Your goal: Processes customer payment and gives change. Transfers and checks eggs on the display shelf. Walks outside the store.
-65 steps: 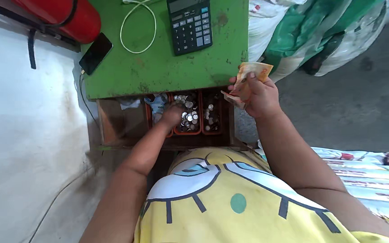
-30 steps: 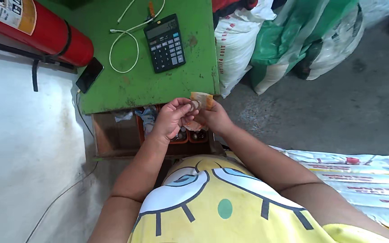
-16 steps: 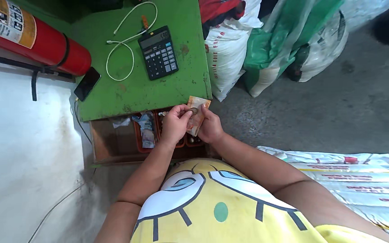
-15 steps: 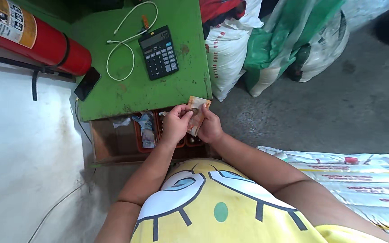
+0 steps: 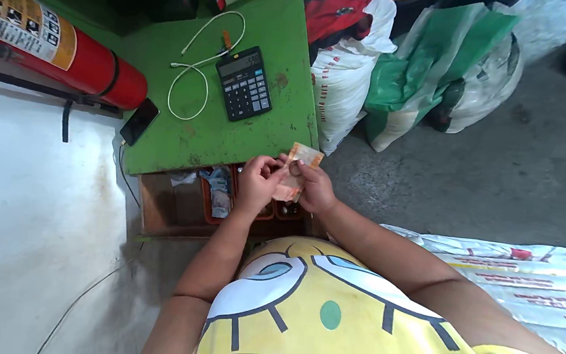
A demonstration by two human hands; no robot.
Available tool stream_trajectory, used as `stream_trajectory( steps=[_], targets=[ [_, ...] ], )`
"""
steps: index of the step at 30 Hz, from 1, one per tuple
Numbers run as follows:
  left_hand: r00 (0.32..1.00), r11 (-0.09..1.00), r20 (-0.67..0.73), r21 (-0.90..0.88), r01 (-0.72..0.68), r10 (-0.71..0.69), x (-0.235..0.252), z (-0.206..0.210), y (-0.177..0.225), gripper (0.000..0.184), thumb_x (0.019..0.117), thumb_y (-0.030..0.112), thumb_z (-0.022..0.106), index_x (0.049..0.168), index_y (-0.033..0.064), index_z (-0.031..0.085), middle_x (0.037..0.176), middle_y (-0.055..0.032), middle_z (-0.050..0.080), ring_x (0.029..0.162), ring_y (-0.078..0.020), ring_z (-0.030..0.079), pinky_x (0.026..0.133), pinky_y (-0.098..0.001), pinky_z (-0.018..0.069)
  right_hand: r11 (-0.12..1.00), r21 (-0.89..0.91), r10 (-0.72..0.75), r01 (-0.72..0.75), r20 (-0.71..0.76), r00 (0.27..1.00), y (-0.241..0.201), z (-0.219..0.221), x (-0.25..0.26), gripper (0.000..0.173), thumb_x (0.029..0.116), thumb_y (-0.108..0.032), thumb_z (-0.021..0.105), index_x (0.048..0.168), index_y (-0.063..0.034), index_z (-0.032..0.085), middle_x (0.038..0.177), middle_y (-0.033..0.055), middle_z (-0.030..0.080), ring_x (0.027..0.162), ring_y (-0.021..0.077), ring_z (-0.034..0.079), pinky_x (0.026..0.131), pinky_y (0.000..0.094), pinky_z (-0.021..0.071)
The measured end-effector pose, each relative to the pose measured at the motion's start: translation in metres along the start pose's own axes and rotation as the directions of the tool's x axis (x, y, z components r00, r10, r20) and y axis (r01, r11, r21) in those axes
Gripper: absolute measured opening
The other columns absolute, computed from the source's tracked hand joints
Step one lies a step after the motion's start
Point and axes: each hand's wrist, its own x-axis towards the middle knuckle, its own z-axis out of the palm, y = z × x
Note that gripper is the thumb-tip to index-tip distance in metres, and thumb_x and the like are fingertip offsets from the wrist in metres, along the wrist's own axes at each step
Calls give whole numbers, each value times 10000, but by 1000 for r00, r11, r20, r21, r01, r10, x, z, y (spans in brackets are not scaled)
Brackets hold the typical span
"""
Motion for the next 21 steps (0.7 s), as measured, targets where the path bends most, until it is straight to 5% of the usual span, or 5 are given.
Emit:
stream_trajectory(
  steps=[3, 7, 11, 17, 21],
  targets=[
    [984, 992, 131, -15, 126, -123, 12, -33, -28, 213, 969, 227, 719, 1085, 49, 725, 943, -78, 704, 818, -134, 667, 779, -332, 580, 991, -56, -119, 118, -5, 993, -15, -13, 5, 300, 1116, -157, 343, 1363, -48, 475, 1274, 115, 698, 1136, 239, 702, 946, 417, 601],
    [858, 925, 355, 225, 306, -370, 21, -53, -75, 221, 1024, 209, 646, 1176, 68, 722, 1136, -105, 732, 1068, -209, 694, 997, -460, 537, 965, -140, -230, 223, -34, 973, -37, -29, 4, 300, 1117, -158, 350, 1383, -74, 459, 1266, 88, 702, 1138, 229, 701, 950, 419, 601],
    [838, 903, 357, 281, 325, -413, 15, -35, -117, 266, 1007, 125, 619, 1255, 60, 691, 1160, -137, 730, 1070, -244, 708, 991, -472, 551, 967, -116, -238, 226, -104, 966, -41, -38, 4, 274, 1126, -160, 317, 1339, -75, 468, 1267, 95, 697, 1097, 232, 715, 910, 419, 615],
    [748, 871, 564, 491, 37, -350, 7, 0, -139, 270, 981, 90, 598, 1203, 122, 749, 1231, -145, 713, 1195, -328, 656, 1049, -584, 491, 979, -95, -193, 182, -125, 973, -32, -33, 1, 278, 1127, -164, 324, 1356, -80, 458, 1255, 100, 704, 1102, 236, 716, 916, 414, 612],
    [708, 797, 625, 586, -147, -329, 10, 13, -147, 409, 872, 93, 749, 1276, 136, 698, 1361, -137, 627, 1280, -360, 586, 1035, -607, 495, 977, -102, -194, 185, -92, 977, -30, -29, -2, 308, 1121, -148, 336, 1395, -66, 451, 1248, 115, 709, 1107, 241, 716, 923, 414, 611]
  ],
)
